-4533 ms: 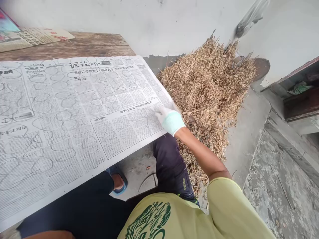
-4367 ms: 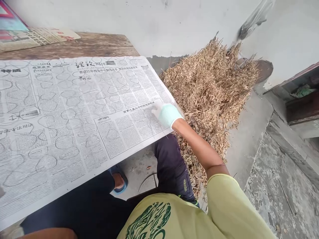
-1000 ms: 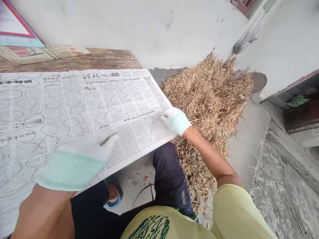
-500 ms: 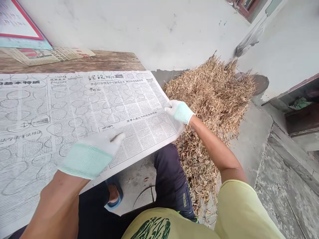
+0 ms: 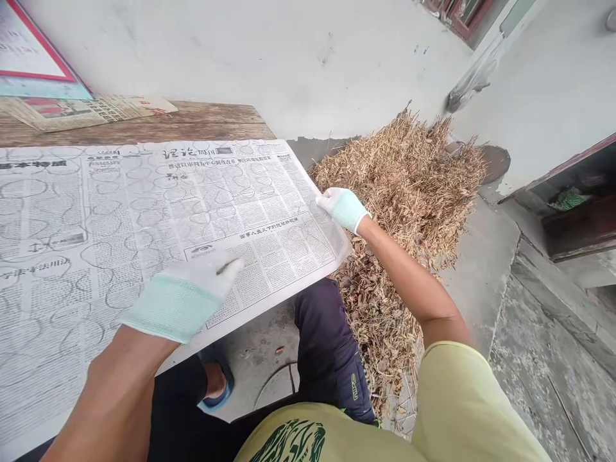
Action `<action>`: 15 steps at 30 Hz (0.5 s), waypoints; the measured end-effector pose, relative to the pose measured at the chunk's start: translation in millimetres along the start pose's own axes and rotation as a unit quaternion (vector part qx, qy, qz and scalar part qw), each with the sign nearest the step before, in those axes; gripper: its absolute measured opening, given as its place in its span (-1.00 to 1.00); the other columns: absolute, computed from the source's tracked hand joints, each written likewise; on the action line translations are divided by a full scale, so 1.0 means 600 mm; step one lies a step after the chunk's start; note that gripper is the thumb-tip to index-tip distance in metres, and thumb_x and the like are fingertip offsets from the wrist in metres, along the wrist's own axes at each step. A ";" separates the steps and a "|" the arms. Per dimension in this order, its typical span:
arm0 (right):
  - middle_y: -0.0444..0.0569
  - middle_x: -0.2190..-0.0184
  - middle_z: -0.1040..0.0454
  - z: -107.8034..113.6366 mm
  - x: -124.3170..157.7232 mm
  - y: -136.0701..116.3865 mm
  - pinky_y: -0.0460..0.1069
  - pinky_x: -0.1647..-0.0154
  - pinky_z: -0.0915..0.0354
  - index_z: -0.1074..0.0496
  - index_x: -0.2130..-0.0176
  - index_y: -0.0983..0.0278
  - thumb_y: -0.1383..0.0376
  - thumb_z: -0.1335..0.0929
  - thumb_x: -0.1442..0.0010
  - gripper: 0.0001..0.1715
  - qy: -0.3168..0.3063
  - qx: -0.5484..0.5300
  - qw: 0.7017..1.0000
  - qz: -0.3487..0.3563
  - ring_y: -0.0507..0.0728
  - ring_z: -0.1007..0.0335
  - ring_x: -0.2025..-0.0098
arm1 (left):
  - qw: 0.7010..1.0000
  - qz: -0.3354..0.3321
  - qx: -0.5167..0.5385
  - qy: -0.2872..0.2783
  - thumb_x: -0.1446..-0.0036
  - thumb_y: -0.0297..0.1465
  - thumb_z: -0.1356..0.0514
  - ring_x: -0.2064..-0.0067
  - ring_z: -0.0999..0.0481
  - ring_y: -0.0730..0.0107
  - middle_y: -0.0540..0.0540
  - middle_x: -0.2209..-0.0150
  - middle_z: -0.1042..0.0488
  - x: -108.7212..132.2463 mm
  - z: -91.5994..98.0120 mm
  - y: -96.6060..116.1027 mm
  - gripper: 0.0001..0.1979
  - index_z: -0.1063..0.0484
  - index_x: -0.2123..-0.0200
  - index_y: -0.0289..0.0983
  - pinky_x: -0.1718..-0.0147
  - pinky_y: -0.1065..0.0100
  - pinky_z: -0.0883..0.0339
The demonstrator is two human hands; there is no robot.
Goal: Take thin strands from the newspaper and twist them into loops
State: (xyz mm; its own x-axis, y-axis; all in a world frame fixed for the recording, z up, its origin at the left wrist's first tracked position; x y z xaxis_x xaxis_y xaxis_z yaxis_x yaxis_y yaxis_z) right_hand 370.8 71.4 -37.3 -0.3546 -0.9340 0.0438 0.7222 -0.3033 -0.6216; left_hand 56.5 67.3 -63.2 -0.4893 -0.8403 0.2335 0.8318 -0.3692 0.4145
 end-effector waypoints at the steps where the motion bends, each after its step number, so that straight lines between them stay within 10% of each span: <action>1: -0.04 0.52 -0.59 0.000 -0.001 0.002 -0.10 0.41 -0.31 -0.46 0.43 0.30 0.27 -0.35 -0.33 -0.71 0.000 -0.013 1.000 -0.001 0.02 -0.45 0.50 | 1.000 0.000 0.000 0.004 -0.41 -0.18 0.05 0.51 -0.30 0.35 0.02 0.56 -0.23 -0.001 -0.003 -0.002 -0.64 -0.29 0.42 -0.18 0.44 0.29 -0.11; 15: -0.12 0.62 -0.49 0.015 0.012 -0.022 -0.15 0.65 -0.25 -0.41 0.46 0.29 0.41 -0.35 -0.39 -0.65 0.006 -0.167 0.986 -0.019 -0.05 -0.35 0.65 | 0.999 0.037 0.000 -0.009 -0.38 -0.14 0.02 0.42 -0.44 0.22 -0.06 0.47 -0.46 -0.013 -0.001 0.001 -0.62 -0.54 0.20 -0.17 0.37 0.25 -0.19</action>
State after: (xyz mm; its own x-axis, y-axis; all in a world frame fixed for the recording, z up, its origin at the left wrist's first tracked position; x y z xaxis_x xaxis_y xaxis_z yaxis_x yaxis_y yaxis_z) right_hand 363.9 67.4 -21.8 -0.3870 -0.9198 0.0642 0.4731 -0.2578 -0.8424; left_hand 61.1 73.2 -65.4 -0.4315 -0.8579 0.2788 0.8658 -0.3071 0.3952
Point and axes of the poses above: each hand's wrist, its own x-axis away from the middle knuckle, its own z-axis out of the back of the hand, y = z × x, the point moved 4 cm from there along -x, towards the middle knuckle
